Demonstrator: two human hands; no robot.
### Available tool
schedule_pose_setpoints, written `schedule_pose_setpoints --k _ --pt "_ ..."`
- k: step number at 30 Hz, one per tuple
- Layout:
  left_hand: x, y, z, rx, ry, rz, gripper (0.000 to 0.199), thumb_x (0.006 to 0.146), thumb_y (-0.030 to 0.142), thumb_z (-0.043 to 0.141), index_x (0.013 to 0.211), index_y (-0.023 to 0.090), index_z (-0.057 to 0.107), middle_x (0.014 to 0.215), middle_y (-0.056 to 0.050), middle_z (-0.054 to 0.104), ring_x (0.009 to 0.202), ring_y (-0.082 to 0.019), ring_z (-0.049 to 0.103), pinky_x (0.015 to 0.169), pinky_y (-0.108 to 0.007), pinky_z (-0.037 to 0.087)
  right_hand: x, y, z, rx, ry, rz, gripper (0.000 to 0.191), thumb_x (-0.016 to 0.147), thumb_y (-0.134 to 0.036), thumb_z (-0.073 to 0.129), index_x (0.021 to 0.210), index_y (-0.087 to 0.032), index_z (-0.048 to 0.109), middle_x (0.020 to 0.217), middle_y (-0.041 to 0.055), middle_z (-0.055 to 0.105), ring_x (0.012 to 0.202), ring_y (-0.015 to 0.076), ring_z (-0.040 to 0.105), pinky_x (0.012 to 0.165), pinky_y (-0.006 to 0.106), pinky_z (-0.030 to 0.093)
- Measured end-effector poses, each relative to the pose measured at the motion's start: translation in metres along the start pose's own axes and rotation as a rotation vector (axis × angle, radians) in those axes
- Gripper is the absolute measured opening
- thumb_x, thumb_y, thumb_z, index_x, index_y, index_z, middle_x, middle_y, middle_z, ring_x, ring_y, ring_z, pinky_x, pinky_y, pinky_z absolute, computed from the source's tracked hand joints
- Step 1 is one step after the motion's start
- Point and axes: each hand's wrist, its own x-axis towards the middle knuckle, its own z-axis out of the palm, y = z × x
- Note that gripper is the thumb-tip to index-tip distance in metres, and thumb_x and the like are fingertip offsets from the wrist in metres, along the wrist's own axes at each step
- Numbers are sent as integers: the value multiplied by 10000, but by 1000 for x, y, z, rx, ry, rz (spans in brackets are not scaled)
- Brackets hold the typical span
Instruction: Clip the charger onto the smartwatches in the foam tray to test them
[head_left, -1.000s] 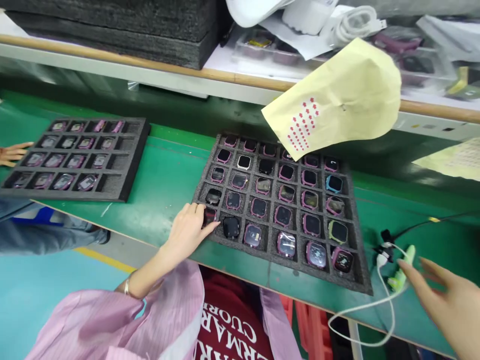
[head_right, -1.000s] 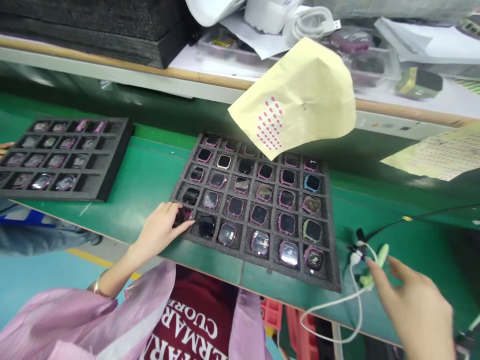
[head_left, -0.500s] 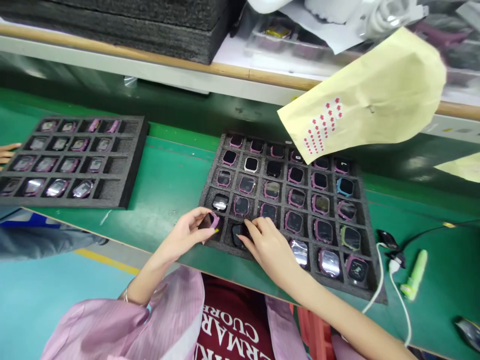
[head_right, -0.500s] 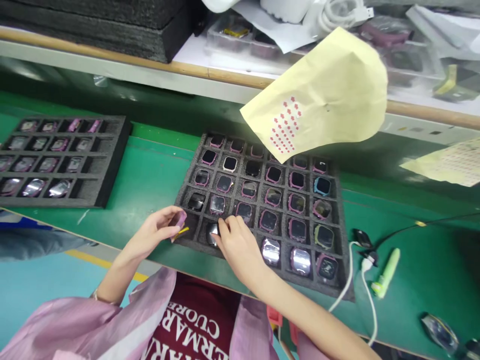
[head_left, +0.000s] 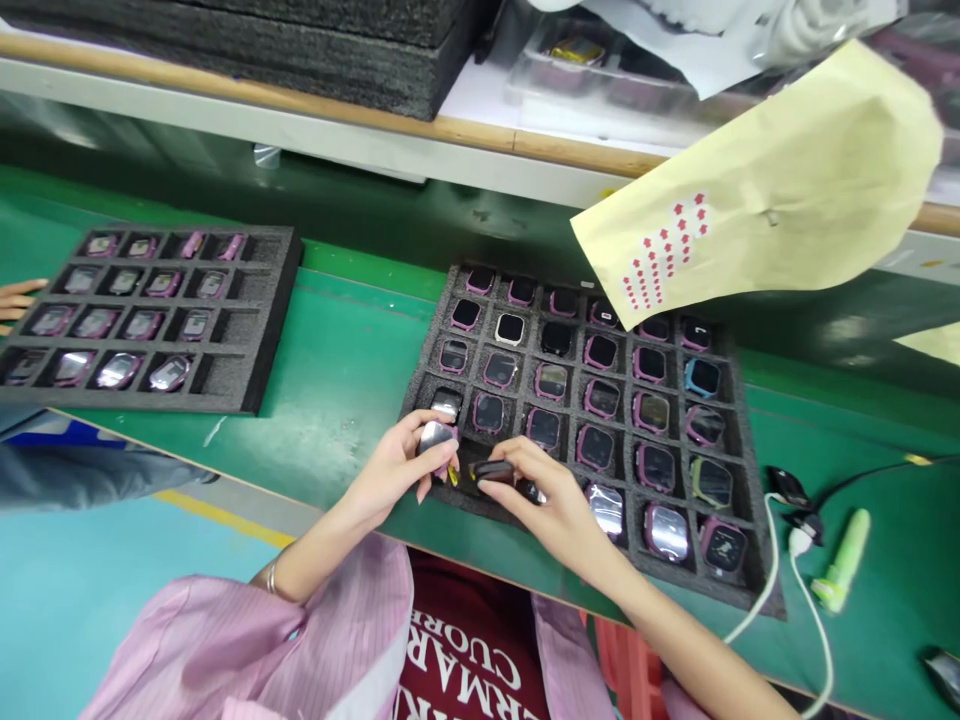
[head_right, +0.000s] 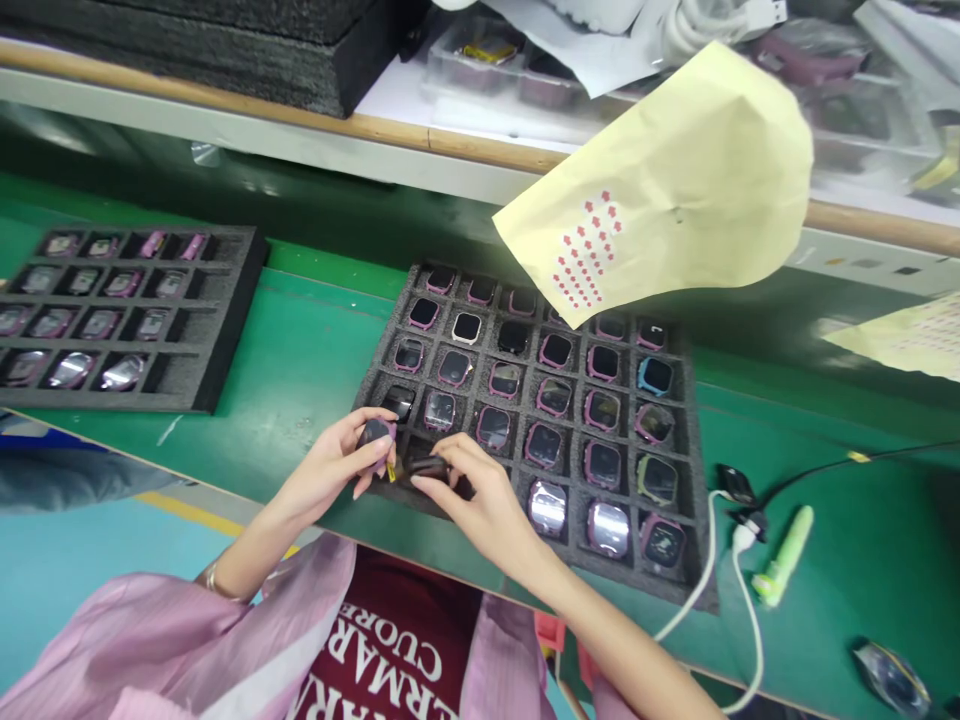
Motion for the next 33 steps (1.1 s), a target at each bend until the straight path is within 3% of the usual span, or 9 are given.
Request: schedule_pose_setpoints --k 4,7,11,13,16,20,24,28,33 --pt "-3 5 3 32 -27 -40 441 801 332 680 1150 150 481 751 9 589 505 -95 605 351 -139 396 3 -11 -18 337 -10 150 213 877 -316 629 1046 -189 655 1012 77 694 909 213 656 847 343 528" --pt "-4 5 6 42 3 -6 414 777 274 703 1113 157 491 759 20 570 573 -95 616 449 -159 484 2 -12 -23 405 10 197 242 834 -351 674 996 -171 686 1047 108 709 949 258 662 904 408 512" --pt "-4 -1 10 161 51 87 402 762 249 709 1081 189 471 729 49 537 494 -65 540 375 -135 423 2 -5 -23 481 -8 208 223 799 -337 717 935 -166 671 1074 124 709 1003 283 659 912 425 506" --pt "-5 -5 13 232 88 116 374 780 246 683 1078 199 463 719 59 519 450 -50 503 347 -128 384 2 -2 -20 609 -43 197 191 795 -302 728 850 -181 591 1032 118 720 928 260 691 837 390 541" --pt "-5 -7 16 305 131 128 323 800 233 640 1069 201 465 738 58 515 417 -32 457 347 -130 355 3 1 -15 773 -65 237 282 841 -267 689 840 -222 410 912 79 736 657 192 710 573 283 552" --pt "-6 -8 19 366 149 124 248 798 192 601 1020 192 490 752 53 521 417 -26 416 388 -149 356 4 0 -10 723 -46 294 345 862 -290 662 1070 -232 394 885 60 725 514 130 632 424 208 460" --pt "-6 -10 21 421 169 135 218 786 177 602 986 187 518 722 53 514 457 -48 412 434 -168 359 1 -1 -9 680 -20 299 454 905 -362 584 1295 -188 430 1029 115 682 655 134 604 532 246 478" --pt "-8 -11 23 411 184 175 278 788 217 635 1035 198 509 819 18 553 621 -95 519 581 -198 436 -2 -1 -11 850 -57 319 545 929 -388 528 1417 -224 351 1185 136 614 851 181 610 684 318 505" --pt "-9 -11 24 433 194 208 343 774 211 656 1084 209 509 890 -9 589 792 -154 588 730 -244 467 -2 5 -11 927 -27 326 476 859 -328 650 1306 -241 510 1116 114 649 884 201 630 704 321 507"
